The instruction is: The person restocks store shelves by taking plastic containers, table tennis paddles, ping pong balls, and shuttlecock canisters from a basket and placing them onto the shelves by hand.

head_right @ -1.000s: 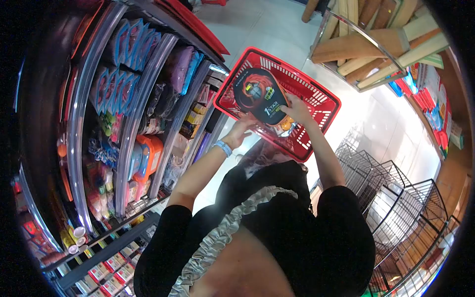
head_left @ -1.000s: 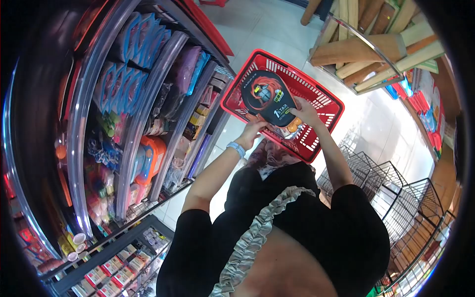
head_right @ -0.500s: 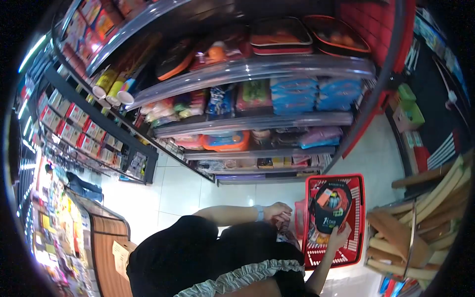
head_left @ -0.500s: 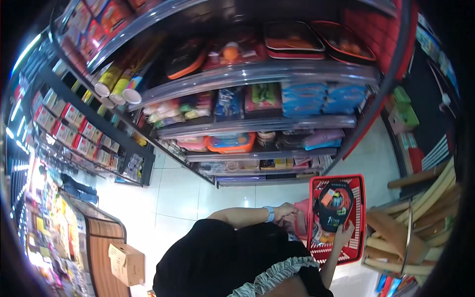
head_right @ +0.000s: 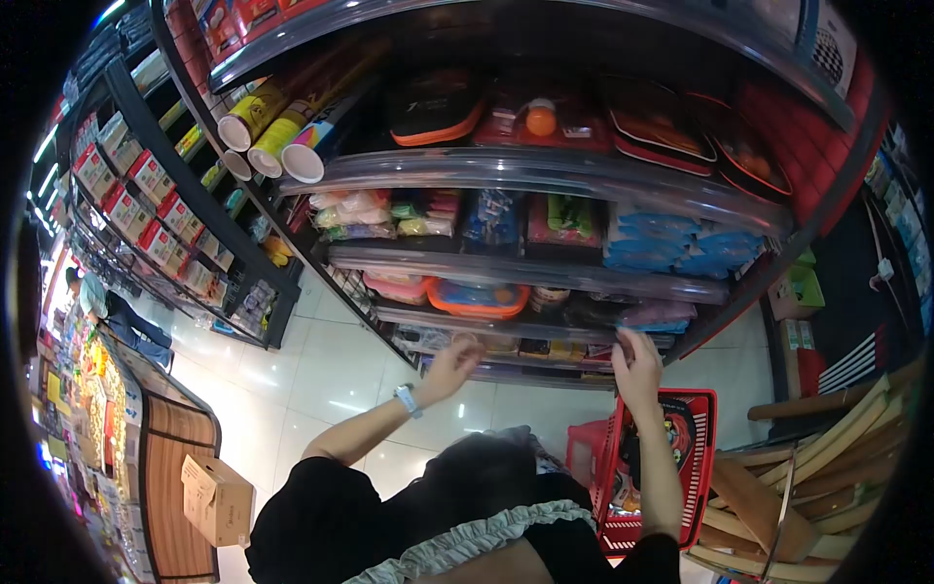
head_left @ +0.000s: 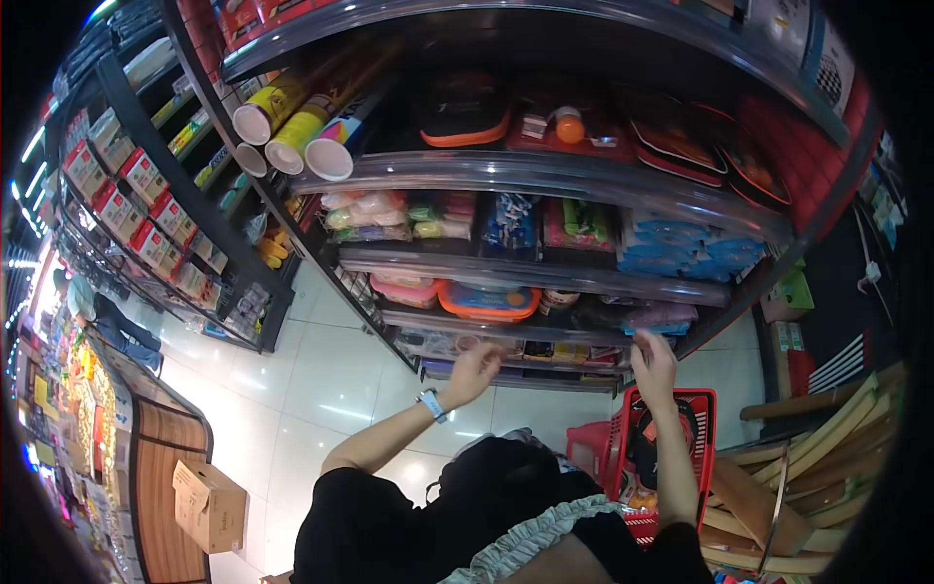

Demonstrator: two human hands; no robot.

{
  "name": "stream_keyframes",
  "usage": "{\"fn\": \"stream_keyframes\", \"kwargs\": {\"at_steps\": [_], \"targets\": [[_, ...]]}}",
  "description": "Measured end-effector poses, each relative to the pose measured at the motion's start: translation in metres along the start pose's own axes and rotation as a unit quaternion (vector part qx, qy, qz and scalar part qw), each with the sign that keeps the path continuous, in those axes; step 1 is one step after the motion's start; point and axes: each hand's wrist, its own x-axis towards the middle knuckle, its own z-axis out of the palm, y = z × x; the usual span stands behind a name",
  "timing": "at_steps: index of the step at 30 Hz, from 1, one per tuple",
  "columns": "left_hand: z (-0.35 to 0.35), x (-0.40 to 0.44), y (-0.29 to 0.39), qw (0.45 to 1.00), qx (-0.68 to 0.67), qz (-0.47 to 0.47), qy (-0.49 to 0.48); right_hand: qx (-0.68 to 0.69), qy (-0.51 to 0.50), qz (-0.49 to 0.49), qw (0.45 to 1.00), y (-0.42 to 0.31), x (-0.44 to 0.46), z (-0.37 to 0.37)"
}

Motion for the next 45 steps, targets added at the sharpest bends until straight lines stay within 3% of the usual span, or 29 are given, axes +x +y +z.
{"fn": "stream_keyframes", "kwargs": {"at_steps": [2,3,6,8,13,15,19,23,25,29,33,37,40,42,45], "targets": [[-0.045,0.015,0.041,0.993,0.099,0.057,0.035,-0.022,-0.015,-0.106,0.994,-0.050,0.046,0.007],[-0.066,0.023,0.053,0.972,0.169,0.148,0.075,-0.024,-0.022,-0.151,0.988,-0.070,0.066,0.012],[-0.129,0.045,0.084,0.868,0.336,0.332,0.155,-0.059,0.014,-0.297,0.953,-0.138,0.120,0.026],[-0.168,0.050,0.113,0.811,0.396,0.377,0.208,-0.087,0.023,-0.375,0.923,-0.170,0.152,0.037],[-0.247,0.071,0.148,0.730,0.465,0.407,0.293,-0.156,0.029,-0.507,0.847,-0.237,0.217,0.073],[-0.268,0.083,0.165,0.728,0.487,0.393,0.278,-0.159,0.025,-0.516,0.841,-0.256,0.241,0.091],[-0.293,0.102,0.181,0.720,0.570,0.348,0.189,-0.204,-0.090,-0.489,0.843,-0.285,0.287,0.119],[-0.313,0.122,0.179,0.656,0.634,0.375,0.165,-0.265,-0.193,-0.451,0.830,-0.295,0.314,0.136],[-0.315,0.126,0.178,0.660,0.627,0.379,0.166,-0.266,-0.213,-0.420,0.841,-0.295,0.318,0.140],[-0.313,0.124,0.184,0.705,0.567,0.382,0.189,-0.270,-0.161,-0.324,0.892,-0.297,0.313,0.148],[-0.313,0.127,0.187,0.743,0.527,0.356,0.206,-0.300,-0.153,-0.263,0.904,-0.305,0.315,0.156],[-0.313,0.123,0.184,0.750,0.513,0.364,0.208,-0.288,-0.151,-0.298,0.897,-0.301,0.318,0.157],[-0.321,0.114,0.182,0.744,0.510,0.392,0.179,-0.229,-0.122,-0.346,0.901,-0.286,0.322,0.157],[-0.330,0.102,0.182,0.702,0.549,0.403,0.208,-0.200,-0.093,-0.382,0.897,-0.281,0.320,0.157],[-0.351,0.091,0.180,0.669,0.550,0.417,0.276,-0.087,-0.131,-0.321,0.934,-0.289,0.318,0.146]]}}
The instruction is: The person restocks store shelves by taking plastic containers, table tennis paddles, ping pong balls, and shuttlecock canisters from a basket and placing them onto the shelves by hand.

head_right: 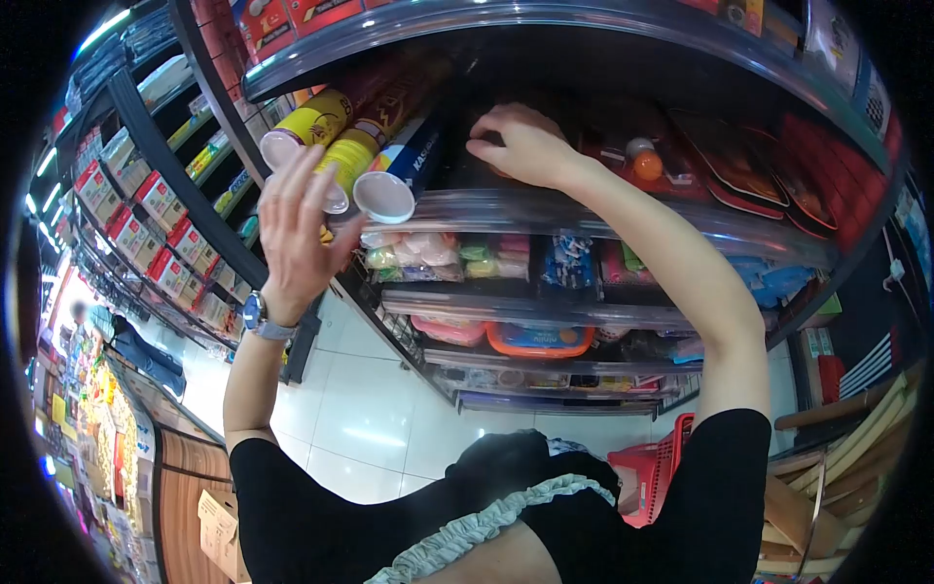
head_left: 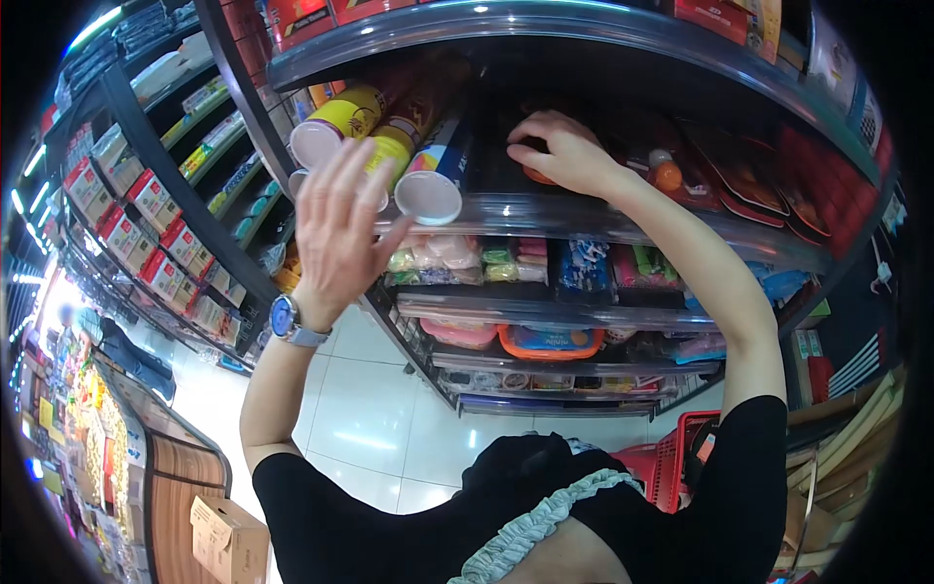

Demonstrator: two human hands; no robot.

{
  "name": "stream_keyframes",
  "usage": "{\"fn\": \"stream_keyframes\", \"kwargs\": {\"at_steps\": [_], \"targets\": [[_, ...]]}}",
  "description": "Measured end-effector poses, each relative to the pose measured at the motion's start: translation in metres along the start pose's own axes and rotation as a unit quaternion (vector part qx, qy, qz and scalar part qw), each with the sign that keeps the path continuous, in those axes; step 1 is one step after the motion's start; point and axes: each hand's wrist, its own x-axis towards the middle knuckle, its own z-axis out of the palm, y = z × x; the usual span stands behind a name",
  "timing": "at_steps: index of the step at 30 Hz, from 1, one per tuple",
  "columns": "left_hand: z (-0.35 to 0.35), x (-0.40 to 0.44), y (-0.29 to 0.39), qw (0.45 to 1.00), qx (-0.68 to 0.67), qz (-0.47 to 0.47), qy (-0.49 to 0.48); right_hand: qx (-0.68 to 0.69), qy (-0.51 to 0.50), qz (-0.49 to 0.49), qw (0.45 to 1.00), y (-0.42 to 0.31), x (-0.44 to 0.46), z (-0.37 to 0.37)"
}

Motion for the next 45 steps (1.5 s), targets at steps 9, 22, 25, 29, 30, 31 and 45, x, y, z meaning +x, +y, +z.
{"fn": "stream_keyframes", "kwargs": {"at_steps": [9,22,25,29,30,31,45], "targets": [[-0.021,0.010,-0.041,0.995,0.030,-0.055,-0.072,0.177,0.052,-0.077,0.980,-0.068,0.007,-0.004],[-0.004,0.044,-0.055,0.989,0.045,-0.138,0.009,0.021,0.115,-0.081,0.990,-0.101,0.041,0.012],[0.002,0.051,-0.057,0.983,-0.035,-0.177,0.038,-0.008,0.156,-0.092,0.984,-0.099,0.047,0.013],[-0.004,0.057,-0.054,0.798,-0.447,-0.405,-0.007,0.009,0.208,-0.063,0.976,-0.092,0.029,0.000],[0.001,0.054,-0.060,0.731,-0.521,-0.440,-0.014,0.023,0.227,-0.060,0.972,-0.085,0.025,-0.002],[0.001,0.055,-0.056,0.664,-0.574,-0.479,-0.016,0.037,0.245,-0.056,0.967,-0.076,0.019,-0.001],[0.069,0.079,-0.084,0.572,-0.646,-0.444,-0.243,0.479,0.187,0.165,0.841,-0.068,0.001,0.009]]}}
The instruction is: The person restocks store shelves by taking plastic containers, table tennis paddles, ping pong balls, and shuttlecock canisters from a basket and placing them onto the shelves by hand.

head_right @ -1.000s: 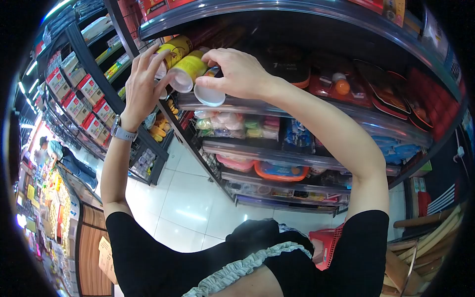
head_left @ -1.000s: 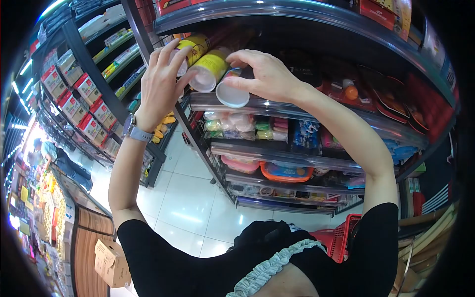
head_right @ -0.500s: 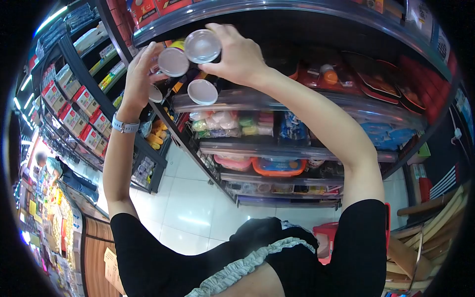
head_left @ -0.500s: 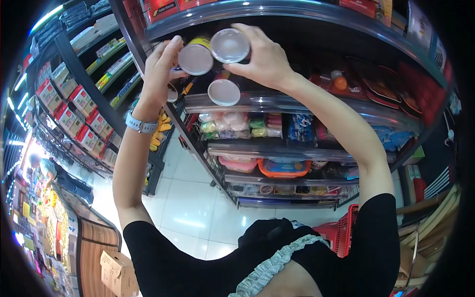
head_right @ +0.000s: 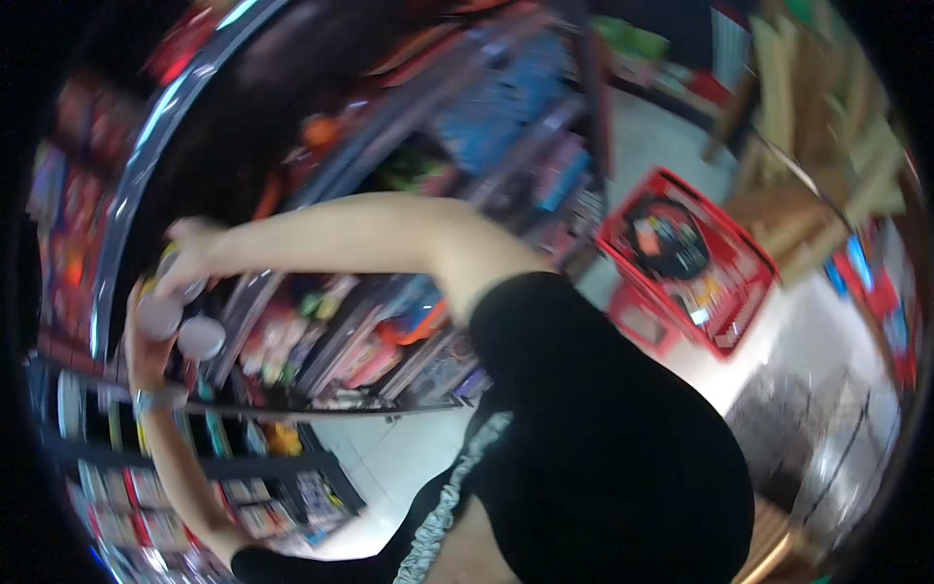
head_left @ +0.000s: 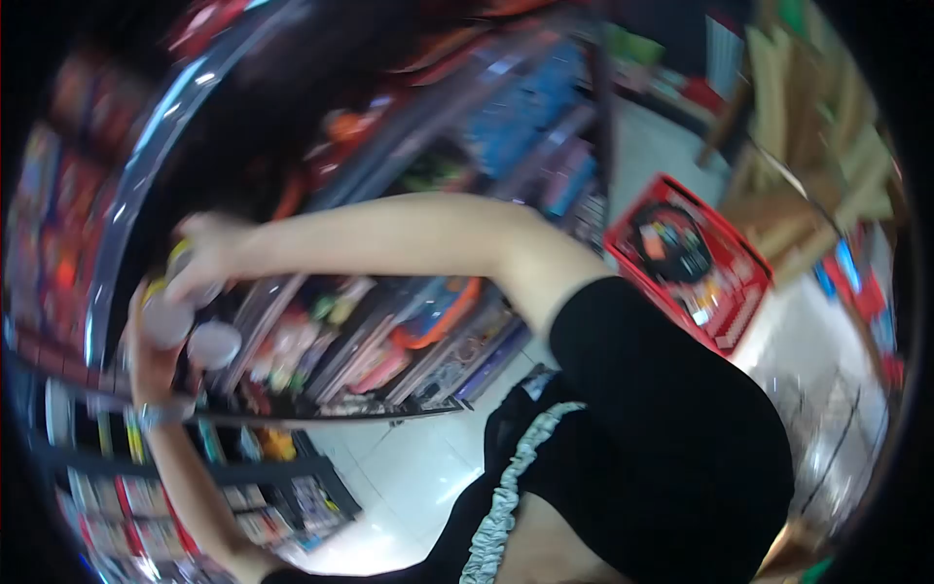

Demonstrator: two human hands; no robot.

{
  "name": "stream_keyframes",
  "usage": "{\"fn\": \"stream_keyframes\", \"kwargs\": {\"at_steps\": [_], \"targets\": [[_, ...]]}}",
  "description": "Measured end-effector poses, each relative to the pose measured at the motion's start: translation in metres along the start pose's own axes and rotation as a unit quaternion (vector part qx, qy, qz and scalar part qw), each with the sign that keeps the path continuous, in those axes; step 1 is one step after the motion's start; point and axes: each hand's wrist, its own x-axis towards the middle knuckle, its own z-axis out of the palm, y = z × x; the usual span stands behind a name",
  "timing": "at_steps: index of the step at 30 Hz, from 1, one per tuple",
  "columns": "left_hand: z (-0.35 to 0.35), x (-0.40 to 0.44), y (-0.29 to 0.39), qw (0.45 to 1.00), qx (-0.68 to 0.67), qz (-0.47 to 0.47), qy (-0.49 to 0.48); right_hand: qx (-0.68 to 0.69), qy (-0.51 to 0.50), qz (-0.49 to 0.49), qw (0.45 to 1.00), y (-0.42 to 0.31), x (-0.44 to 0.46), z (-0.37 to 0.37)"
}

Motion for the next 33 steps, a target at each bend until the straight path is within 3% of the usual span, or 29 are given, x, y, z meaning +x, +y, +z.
{"fn": "stream_keyframes", "kwargs": {"at_steps": [2,4,6,9,11,16,17,23,25,26,27,31,33], "targets": [[-0.015,0.010,-0.003,0.999,-0.041,0.022,-0.009,-0.021,0.006,0.005,1.000,-0.007,-0.013,0.001],[-0.003,0.006,0.010,0.998,-0.053,0.016,0.030,-0.045,0.086,0.005,0.995,-0.006,-0.024,0.007],[0.028,-0.015,0.017,0.995,-0.053,0.017,0.078,0.040,0.068,0.010,0.997,-0.013,-0.049,-0.007],[0.030,-0.034,0.012,0.997,-0.050,0.047,-0.020,0.077,0.084,-0.041,0.993,-0.006,-0.070,-0.021],[0.087,-0.067,0.007,0.993,0.025,0.087,0.075,0.077,0.110,-0.083,0.987,0.001,-0.093,-0.036],[0.188,-0.114,-0.015,0.984,-0.131,0.052,0.113,0.031,0.136,-0.212,0.967,0.016,-0.169,-0.091],[0.196,-0.118,-0.019,0.987,-0.156,0.007,0.030,0.026,0.145,-0.229,0.962,0.016,-0.184,-0.106],[0.296,-0.133,-0.065,0.966,-0.188,-0.068,-0.162,0.122,0.169,-0.152,0.966,-0.013,-0.310,-0.202],[0.340,-0.140,-0.072,0.936,-0.199,-0.057,-0.284,0.088,0.210,-0.150,0.962,-0.020,-0.357,-0.234],[0.349,-0.137,-0.085,0.926,-0.175,-0.039,-0.332,0.161,0.223,-0.120,0.954,-0.029,-0.383,-0.247],[0.385,-0.150,-0.075,0.946,-0.129,-0.077,-0.287,0.233,0.236,-0.091,0.939,-0.038,-0.411,-0.260],[0.474,-0.165,-0.078,0.894,-0.148,-0.102,-0.412,0.139,0.368,-0.062,0.917,-0.076,-0.507,-0.297],[0.512,-0.173,-0.085,0.851,-0.162,-0.149,-0.476,0.153,0.453,-0.071,0.875,-0.085,-0.544,-0.306]]}}
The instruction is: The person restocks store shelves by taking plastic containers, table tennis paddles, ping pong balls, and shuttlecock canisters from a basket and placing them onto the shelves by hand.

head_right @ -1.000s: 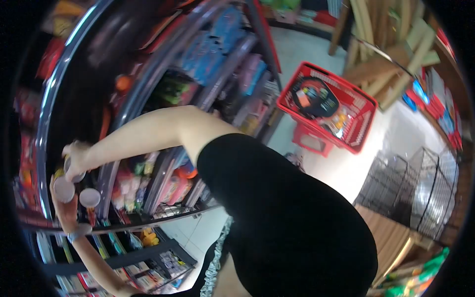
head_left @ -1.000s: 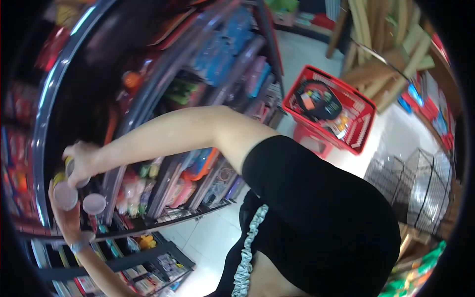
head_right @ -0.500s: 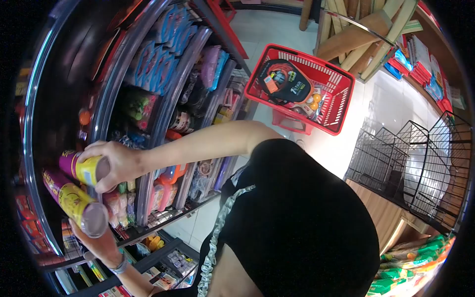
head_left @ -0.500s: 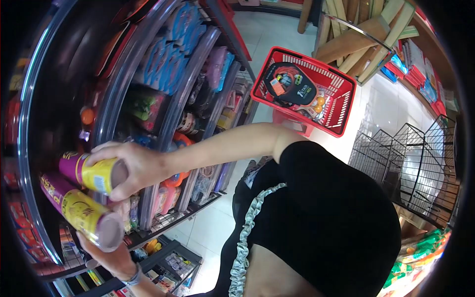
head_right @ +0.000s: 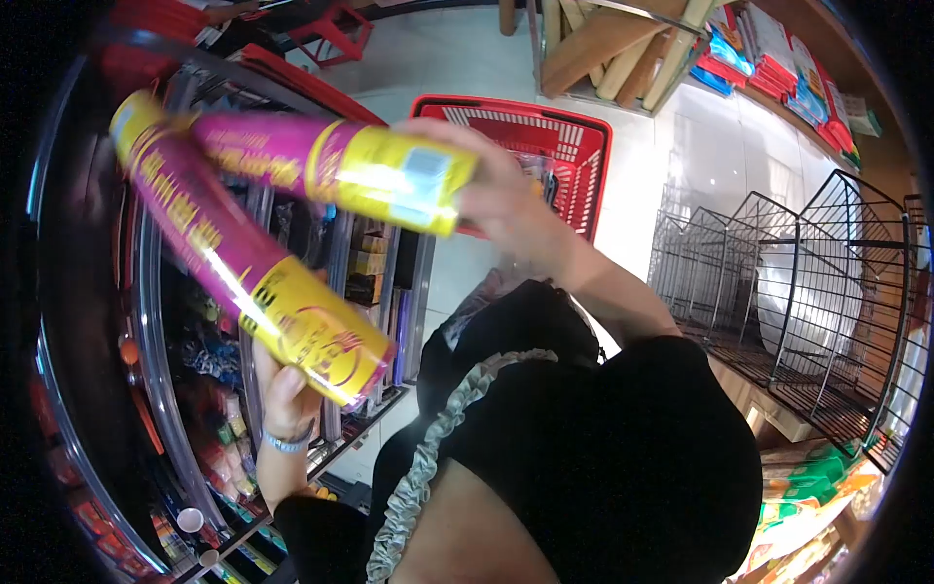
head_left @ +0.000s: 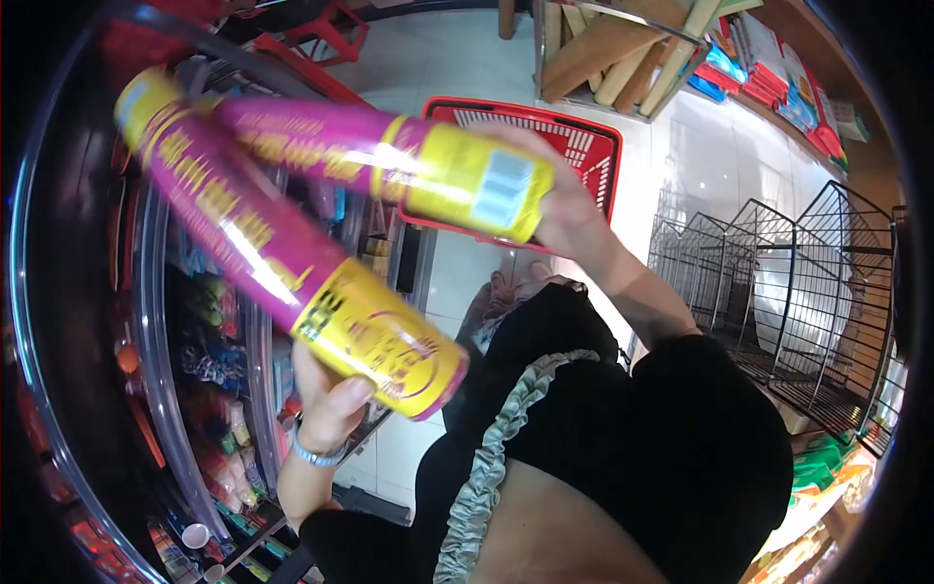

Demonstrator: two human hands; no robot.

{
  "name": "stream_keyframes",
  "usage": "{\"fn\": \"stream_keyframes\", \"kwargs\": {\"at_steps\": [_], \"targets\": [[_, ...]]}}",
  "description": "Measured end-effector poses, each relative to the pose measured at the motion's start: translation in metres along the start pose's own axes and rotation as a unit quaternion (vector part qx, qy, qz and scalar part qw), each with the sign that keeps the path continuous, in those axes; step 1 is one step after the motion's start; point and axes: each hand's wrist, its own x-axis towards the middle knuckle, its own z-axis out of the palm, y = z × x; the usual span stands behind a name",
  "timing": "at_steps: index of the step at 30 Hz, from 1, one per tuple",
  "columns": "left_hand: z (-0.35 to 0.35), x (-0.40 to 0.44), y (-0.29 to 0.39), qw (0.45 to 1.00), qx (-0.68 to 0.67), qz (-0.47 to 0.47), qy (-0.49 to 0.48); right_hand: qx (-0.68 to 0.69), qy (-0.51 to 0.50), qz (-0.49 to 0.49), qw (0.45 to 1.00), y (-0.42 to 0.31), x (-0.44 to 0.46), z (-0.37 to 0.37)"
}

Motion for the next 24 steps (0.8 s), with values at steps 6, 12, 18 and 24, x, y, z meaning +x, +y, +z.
{"fn": "stream_keyframes", "kwargs": {"at_steps": [6,12,18,24], "targets": [[0.063,0.077,-0.045,0.971,-0.116,-0.146,-0.151,-0.071,0.159,-0.037,0.984,-0.052,-0.052,-0.123],[0.095,0.128,-0.112,0.919,-0.224,-0.293,-0.137,-0.127,0.231,0.039,0.964,-0.080,-0.102,-0.213],[0.115,0.162,-0.164,0.910,-0.237,-0.309,-0.141,-0.083,0.242,0.134,0.957,-0.042,-0.109,-0.314],[0.118,0.169,-0.181,0.910,-0.252,-0.305,-0.123,-0.059,0.290,0.158,0.942,-0.039,-0.125,-0.356]]}}
